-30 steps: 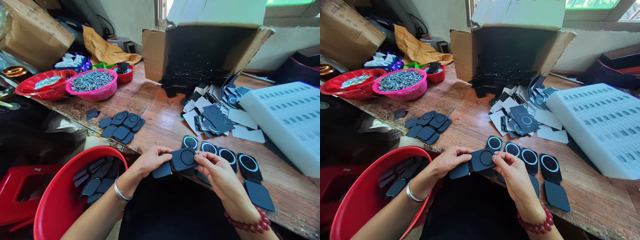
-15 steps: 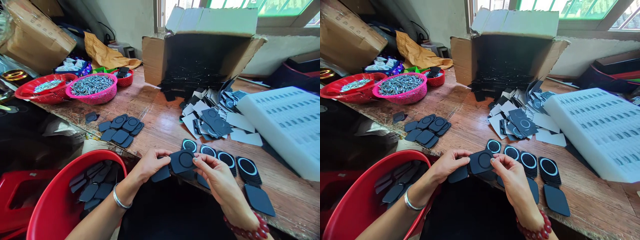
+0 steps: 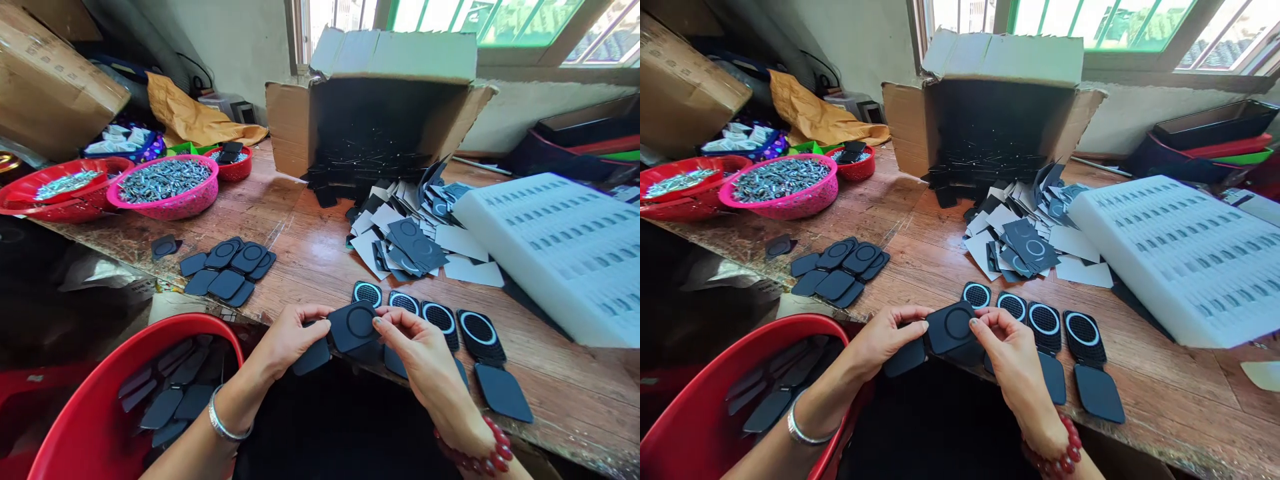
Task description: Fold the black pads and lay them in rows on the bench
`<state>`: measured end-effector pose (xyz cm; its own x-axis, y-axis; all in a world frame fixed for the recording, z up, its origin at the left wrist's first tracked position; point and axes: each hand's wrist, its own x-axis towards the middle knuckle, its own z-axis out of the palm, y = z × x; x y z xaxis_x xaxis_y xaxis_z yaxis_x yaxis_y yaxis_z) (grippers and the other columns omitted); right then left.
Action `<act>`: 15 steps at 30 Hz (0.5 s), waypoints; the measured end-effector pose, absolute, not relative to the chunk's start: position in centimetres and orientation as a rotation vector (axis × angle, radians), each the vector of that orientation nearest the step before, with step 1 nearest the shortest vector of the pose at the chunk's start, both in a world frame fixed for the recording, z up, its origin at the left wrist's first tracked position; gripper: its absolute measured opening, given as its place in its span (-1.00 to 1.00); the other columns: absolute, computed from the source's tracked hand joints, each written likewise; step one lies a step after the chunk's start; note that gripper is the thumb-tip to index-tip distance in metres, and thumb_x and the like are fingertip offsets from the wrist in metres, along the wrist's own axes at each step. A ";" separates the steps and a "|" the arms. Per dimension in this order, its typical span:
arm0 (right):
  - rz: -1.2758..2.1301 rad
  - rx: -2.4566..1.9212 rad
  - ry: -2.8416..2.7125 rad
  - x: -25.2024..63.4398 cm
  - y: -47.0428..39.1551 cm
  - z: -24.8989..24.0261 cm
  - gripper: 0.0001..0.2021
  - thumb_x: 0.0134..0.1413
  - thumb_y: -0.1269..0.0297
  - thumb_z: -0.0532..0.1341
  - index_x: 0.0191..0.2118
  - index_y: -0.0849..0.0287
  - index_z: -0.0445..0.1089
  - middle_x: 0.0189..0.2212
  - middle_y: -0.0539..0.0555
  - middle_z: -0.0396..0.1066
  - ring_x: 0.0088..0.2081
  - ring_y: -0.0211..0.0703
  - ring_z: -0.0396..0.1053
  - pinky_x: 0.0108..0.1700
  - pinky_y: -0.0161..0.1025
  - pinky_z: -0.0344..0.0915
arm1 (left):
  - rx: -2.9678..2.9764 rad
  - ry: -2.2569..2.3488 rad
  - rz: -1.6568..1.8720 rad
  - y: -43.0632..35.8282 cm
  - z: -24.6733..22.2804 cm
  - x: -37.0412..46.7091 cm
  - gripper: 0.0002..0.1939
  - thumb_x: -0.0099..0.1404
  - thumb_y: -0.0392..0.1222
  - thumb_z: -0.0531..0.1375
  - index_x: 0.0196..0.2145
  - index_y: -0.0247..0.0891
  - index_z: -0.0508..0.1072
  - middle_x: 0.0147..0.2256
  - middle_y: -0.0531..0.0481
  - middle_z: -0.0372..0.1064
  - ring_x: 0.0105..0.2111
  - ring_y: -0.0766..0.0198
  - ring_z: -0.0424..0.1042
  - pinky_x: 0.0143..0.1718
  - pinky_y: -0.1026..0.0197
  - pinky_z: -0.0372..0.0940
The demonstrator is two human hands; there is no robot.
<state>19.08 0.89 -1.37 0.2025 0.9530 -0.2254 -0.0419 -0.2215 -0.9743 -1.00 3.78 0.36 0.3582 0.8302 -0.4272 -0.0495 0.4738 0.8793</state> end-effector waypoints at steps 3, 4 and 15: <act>1.212 -1.433 -0.936 19.1 0.9 -1.5 -0.67 -0.14 0.03 0.43 -0.55 0.17 0.41 -0.21 0.11 0.46 -0.17 -0.07 0.35 -0.15 -0.20 0.22 | 0.932 1.042 0.678 3.9 0.3 -1.0 -0.63 0.05 -0.09 0.34 -0.19 -0.33 0.61 -0.38 -0.05 0.55 -0.51 0.32 0.42 -0.44 0.29 0.37; 1.208 -1.433 -0.940 19.1 0.8 -1.6 -0.68 -0.13 0.03 0.43 -0.54 0.17 0.41 -0.21 0.11 0.46 -0.17 -0.08 0.35 -0.14 -0.20 0.22 | 0.946 1.039 0.676 3.9 0.3 -1.0 -0.63 0.06 -0.08 0.34 -0.19 -0.33 0.61 -0.39 -0.05 0.55 -0.50 0.32 0.42 -0.43 0.29 0.36; 1.051 -1.451 -1.062 19.1 0.9 -1.3 -0.69 -0.12 0.03 0.40 -0.56 0.15 0.41 -0.29 0.12 0.43 -0.22 -0.06 0.36 -0.16 -0.18 0.26 | 1.066 1.024 0.651 3.7 0.5 -1.1 -0.67 0.13 -0.06 0.29 -0.20 -0.30 0.62 -0.38 -0.06 0.55 -0.39 0.23 0.44 -0.37 0.28 0.32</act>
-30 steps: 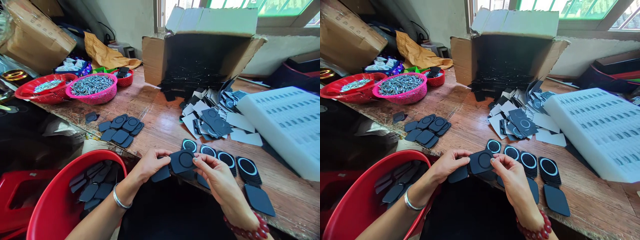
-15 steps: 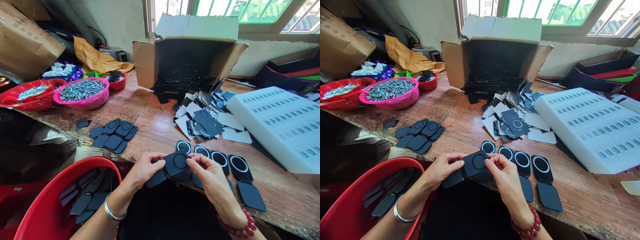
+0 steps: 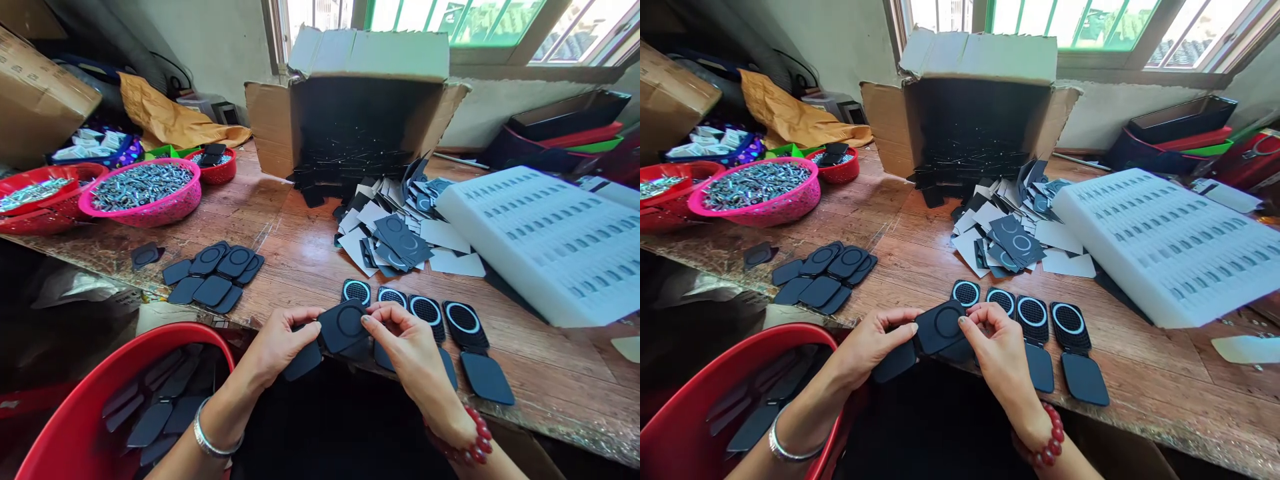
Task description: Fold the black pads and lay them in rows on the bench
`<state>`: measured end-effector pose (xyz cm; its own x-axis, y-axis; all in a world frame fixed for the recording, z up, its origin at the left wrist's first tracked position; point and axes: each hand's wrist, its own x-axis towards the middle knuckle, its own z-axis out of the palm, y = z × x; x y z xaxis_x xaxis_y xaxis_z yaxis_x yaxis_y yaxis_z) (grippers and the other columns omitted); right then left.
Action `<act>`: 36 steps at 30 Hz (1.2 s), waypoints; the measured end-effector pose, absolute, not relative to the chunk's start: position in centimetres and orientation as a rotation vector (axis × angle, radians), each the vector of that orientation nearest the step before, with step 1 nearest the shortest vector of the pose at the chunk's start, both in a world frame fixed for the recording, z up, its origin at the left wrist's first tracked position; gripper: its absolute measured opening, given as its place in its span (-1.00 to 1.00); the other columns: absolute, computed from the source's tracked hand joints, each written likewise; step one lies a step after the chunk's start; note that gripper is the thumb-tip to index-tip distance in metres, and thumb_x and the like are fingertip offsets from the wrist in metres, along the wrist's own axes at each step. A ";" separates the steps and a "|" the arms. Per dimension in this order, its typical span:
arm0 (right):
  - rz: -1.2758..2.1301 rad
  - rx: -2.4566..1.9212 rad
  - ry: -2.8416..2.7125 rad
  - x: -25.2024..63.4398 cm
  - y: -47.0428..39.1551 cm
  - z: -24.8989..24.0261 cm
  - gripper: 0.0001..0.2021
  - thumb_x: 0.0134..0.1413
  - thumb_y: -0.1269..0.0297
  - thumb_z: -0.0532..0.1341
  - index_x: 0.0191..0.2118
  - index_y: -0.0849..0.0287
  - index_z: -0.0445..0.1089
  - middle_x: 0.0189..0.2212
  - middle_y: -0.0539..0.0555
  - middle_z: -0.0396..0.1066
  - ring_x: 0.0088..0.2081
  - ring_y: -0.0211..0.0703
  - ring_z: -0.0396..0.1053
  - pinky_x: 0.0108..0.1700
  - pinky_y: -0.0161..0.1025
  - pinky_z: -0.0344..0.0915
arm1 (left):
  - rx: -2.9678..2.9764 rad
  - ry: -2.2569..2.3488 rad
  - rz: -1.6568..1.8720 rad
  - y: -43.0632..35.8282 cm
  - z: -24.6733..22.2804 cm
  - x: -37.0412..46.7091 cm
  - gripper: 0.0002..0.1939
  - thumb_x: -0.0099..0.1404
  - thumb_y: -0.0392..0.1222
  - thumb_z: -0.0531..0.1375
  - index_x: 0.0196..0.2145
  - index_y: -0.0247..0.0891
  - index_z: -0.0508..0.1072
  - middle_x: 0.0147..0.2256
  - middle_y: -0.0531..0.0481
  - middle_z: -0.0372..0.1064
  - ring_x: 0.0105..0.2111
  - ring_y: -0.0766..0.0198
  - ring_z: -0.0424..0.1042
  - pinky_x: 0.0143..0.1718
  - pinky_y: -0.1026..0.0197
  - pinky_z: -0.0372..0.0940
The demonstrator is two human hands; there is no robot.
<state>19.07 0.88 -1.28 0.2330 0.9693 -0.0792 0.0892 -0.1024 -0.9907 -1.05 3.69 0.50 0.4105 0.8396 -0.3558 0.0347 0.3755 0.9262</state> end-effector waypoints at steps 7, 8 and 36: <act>0.783 -1.589 -1.356 19.5 0.7 -0.4 -0.73 0.02 0.10 0.30 -0.53 0.09 0.29 -0.52 -0.01 0.29 -0.49 -0.20 0.21 -0.42 -0.23 0.15 | 1.094 1.023 0.667 3.4 0.1 -1.0 -0.65 0.15 -0.05 0.28 -0.16 -0.29 0.62 -0.36 -0.06 0.56 -0.31 0.15 0.48 -0.29 0.23 0.35; 0.742 -1.637 -1.373 19.7 0.8 -0.4 -0.73 -0.01 0.10 0.33 -0.50 0.07 0.26 -0.55 -0.04 0.28 -0.52 -0.22 0.19 -0.44 -0.24 0.13 | 1.085 1.026 0.676 3.4 0.0 -1.1 -0.65 0.15 -0.05 0.29 -0.16 -0.29 0.62 -0.35 -0.07 0.56 -0.32 0.16 0.47 -0.30 0.23 0.35; 1.464 -1.375 -1.166 17.0 -1.7 -2.7 -0.53 0.15 -0.24 0.14 -0.33 0.14 0.37 -0.60 -0.01 0.37 -0.61 -0.26 0.30 -0.59 -0.37 0.17 | 1.402 2.221 1.072 13.2 1.1 -18.1 -0.76 0.21 -0.10 0.15 -0.35 -0.28 0.58 -0.30 -0.05 0.58 -0.12 0.02 0.47 -0.11 0.20 0.27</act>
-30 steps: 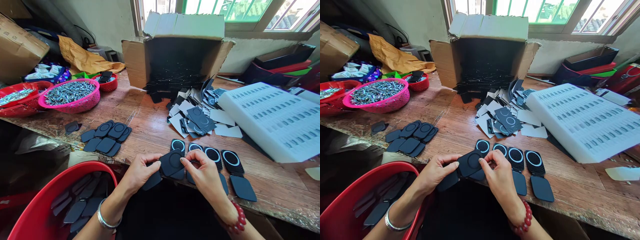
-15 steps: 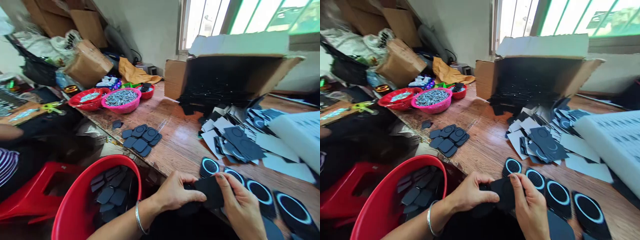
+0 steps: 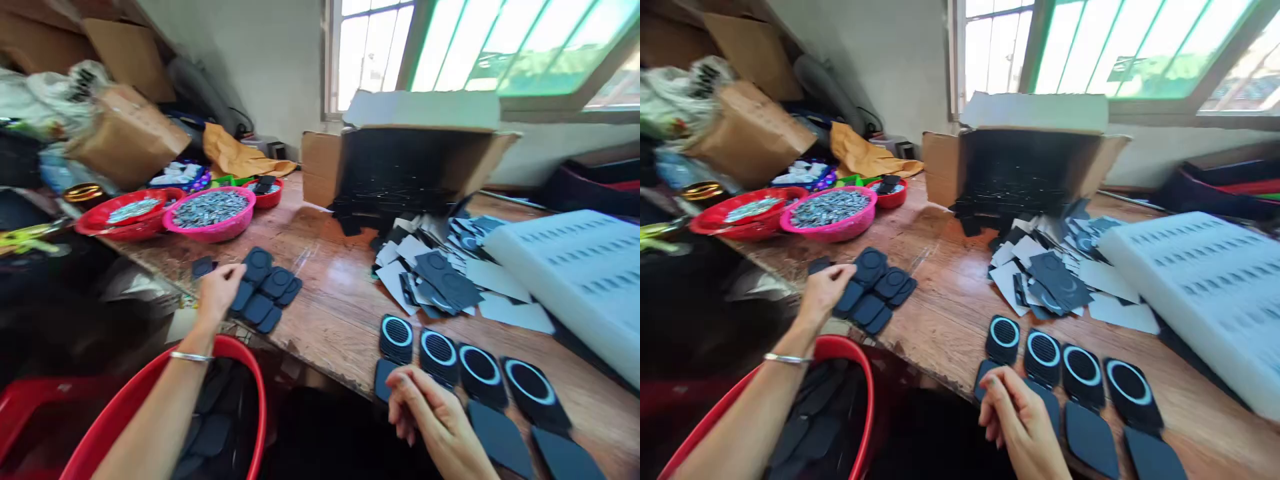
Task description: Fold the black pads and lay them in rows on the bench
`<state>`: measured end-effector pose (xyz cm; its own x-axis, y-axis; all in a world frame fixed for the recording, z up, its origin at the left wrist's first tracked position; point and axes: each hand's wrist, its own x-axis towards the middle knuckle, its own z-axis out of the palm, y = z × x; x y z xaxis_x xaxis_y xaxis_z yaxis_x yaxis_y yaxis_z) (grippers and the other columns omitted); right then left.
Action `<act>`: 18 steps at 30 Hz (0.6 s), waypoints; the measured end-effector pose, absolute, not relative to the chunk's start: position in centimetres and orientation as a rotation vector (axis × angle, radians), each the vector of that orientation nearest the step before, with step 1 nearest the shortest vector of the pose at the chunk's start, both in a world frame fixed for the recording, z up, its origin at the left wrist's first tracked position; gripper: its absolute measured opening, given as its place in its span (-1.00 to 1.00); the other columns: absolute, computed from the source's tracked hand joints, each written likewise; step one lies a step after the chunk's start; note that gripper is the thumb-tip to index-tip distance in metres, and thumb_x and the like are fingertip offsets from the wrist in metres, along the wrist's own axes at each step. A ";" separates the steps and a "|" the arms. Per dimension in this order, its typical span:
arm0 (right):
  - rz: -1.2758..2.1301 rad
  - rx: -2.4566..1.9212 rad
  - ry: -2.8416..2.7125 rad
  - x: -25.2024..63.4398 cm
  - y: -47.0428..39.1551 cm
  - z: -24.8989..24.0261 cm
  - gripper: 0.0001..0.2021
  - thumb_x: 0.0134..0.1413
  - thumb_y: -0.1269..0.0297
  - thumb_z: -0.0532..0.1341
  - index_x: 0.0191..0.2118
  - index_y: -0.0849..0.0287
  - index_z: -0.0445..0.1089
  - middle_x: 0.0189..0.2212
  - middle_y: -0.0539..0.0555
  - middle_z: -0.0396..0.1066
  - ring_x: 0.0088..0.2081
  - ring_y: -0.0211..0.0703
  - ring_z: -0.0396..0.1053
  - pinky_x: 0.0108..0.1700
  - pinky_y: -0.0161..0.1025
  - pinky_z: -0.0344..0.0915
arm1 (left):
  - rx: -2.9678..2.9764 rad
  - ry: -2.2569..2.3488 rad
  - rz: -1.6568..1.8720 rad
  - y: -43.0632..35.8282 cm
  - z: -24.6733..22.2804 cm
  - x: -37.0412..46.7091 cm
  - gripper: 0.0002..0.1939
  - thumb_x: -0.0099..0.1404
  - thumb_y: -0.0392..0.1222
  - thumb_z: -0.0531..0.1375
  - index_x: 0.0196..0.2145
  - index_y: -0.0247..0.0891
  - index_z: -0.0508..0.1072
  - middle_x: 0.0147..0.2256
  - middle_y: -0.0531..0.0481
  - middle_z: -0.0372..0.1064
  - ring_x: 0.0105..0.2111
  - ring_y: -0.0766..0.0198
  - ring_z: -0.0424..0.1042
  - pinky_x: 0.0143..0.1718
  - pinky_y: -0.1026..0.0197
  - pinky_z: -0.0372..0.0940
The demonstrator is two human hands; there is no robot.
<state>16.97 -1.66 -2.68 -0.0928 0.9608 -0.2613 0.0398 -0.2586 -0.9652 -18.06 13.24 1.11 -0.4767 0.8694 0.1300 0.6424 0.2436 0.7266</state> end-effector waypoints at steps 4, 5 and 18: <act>1.330 -1.422 -1.353 17.8 -2.8 -2.1 -0.62 0.28 -0.09 0.08 -0.33 0.13 0.35 -0.57 -0.03 0.34 -0.55 -0.27 0.29 -0.50 -0.35 0.20 | 1.389 2.394 0.882 15.2 0.9 -20.4 -0.86 0.15 -0.16 0.20 -0.43 -0.25 0.52 -0.58 0.03 0.44 -0.22 -0.06 0.47 -0.19 0.10 0.25; 1.297 -1.435 -1.381 18.1 -3.0 -1.9 -0.64 0.31 -0.05 0.06 -0.32 0.13 0.35 -0.56 -0.03 0.33 -0.53 -0.27 0.29 -0.48 -0.35 0.21 | 1.404 2.412 0.841 15.3 0.9 -20.5 -0.86 0.17 -0.15 0.18 -0.43 -0.24 0.50 -0.62 0.07 0.38 -0.21 -0.06 0.46 -0.17 0.08 0.24; 0.475 -1.580 -1.525 28.4 -1.9 0.6 -0.85 0.23 0.29 0.14 -0.34 0.14 0.41 -0.45 0.01 0.43 -0.39 -0.20 0.35 -0.32 -0.28 0.26 | 2.201 1.519 0.845 11.1 -2.0 -4.1 -0.65 0.20 0.13 0.14 -0.22 -0.10 0.56 -0.17 -0.03 0.56 -0.15 0.02 0.51 -0.06 0.01 0.39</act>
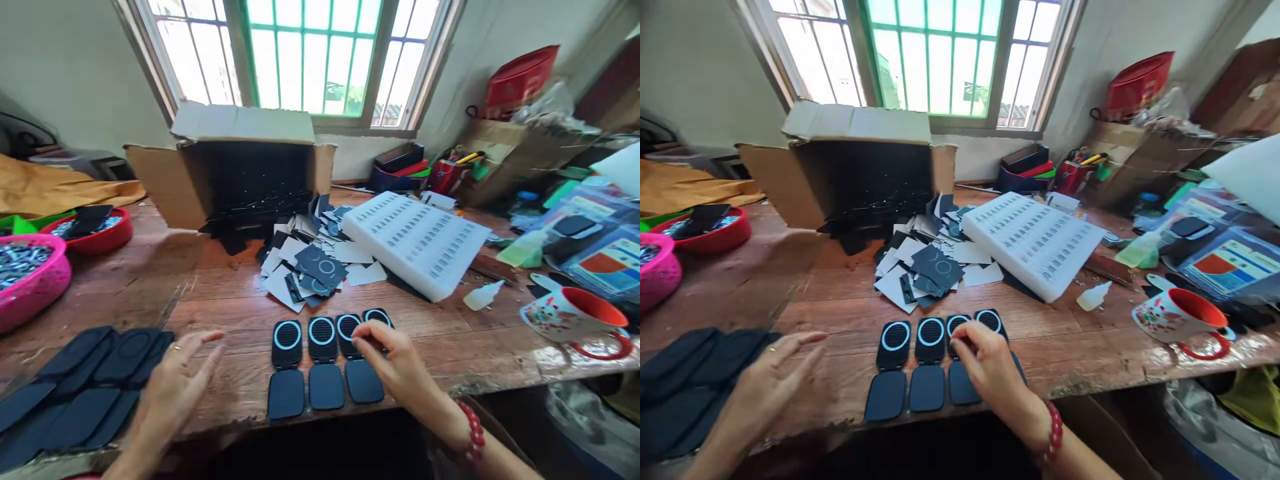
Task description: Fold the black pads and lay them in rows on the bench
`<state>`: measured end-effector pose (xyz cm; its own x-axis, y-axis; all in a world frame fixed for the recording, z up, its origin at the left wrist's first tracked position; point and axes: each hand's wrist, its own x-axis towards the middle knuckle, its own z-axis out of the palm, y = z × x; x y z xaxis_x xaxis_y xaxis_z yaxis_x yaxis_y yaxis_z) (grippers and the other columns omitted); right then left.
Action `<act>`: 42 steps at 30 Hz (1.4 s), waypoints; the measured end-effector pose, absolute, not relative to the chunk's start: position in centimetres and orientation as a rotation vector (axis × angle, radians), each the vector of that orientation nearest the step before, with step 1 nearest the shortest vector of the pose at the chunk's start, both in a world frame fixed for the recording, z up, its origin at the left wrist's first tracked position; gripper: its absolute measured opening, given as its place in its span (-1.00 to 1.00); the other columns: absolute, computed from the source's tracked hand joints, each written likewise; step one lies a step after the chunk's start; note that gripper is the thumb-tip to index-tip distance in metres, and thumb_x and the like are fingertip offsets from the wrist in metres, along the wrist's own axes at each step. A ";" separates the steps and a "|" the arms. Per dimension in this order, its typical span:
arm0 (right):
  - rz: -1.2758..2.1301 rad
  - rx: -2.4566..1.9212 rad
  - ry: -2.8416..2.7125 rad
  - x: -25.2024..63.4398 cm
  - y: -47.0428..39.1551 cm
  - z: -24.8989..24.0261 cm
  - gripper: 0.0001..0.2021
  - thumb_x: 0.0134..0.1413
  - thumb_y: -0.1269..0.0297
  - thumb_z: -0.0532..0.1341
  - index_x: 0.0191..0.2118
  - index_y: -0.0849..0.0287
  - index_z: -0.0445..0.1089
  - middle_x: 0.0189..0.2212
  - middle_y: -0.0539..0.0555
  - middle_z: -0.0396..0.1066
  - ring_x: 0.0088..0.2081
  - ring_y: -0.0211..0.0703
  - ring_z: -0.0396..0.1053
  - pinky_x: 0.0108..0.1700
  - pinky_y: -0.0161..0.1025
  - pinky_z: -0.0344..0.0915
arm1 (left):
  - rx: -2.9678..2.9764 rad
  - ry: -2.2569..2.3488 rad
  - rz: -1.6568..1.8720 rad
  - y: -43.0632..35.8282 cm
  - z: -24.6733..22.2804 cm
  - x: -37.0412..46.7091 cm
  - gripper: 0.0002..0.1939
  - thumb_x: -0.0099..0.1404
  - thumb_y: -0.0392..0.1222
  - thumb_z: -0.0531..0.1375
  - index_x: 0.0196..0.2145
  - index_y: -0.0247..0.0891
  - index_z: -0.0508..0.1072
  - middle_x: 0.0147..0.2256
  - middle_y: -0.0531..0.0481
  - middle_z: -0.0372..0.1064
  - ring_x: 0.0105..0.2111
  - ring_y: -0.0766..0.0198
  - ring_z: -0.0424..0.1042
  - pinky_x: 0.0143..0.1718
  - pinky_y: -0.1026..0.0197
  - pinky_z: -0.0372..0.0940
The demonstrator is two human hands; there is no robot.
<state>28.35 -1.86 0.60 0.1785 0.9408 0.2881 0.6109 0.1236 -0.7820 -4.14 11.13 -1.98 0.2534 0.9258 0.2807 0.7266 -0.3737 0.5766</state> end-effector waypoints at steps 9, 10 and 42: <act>0.289 -1.766 -1.474 36.9 2.0 0.7 -0.84 0.21 0.28 0.12 -0.33 0.17 0.42 -0.41 0.05 0.50 -0.38 -0.15 0.44 -0.32 -0.26 0.33 | 2.028 1.385 0.887 9.6 -5.5 2.1 -0.64 0.21 0.12 0.14 -0.25 -0.15 0.57 -0.20 -0.10 0.54 -0.14 0.01 0.50 -0.03 -0.05 0.38; 0.289 -1.793 -1.529 36.8 2.7 0.3 -0.85 0.20 0.31 0.12 -0.33 0.18 0.42 -0.41 0.05 0.51 -0.38 -0.16 0.44 -0.31 -0.26 0.34 | 2.001 1.393 0.900 9.7 -5.7 2.2 -0.65 0.20 0.11 0.15 -0.25 -0.16 0.57 -0.21 -0.11 0.54 -0.14 0.01 0.50 -0.04 -0.06 0.38; -0.026 -2.148 -1.950 30.0 15.7 0.1 -0.70 0.15 0.37 0.14 -0.55 0.15 0.50 -0.63 0.07 0.44 -0.51 -0.13 0.37 -0.44 -0.25 0.13 | 1.674 1.373 1.148 8.7 -5.9 3.0 -0.83 0.22 -0.21 0.17 -0.32 -0.16 0.57 -0.29 -0.05 0.52 -0.17 0.07 0.41 -0.05 0.03 0.25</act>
<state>29.99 15.68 0.13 0.1092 0.9788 0.1731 0.9830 -0.0805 -0.1648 2.99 8.66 -5.90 0.0556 0.9763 0.2091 0.3789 -0.2144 0.9003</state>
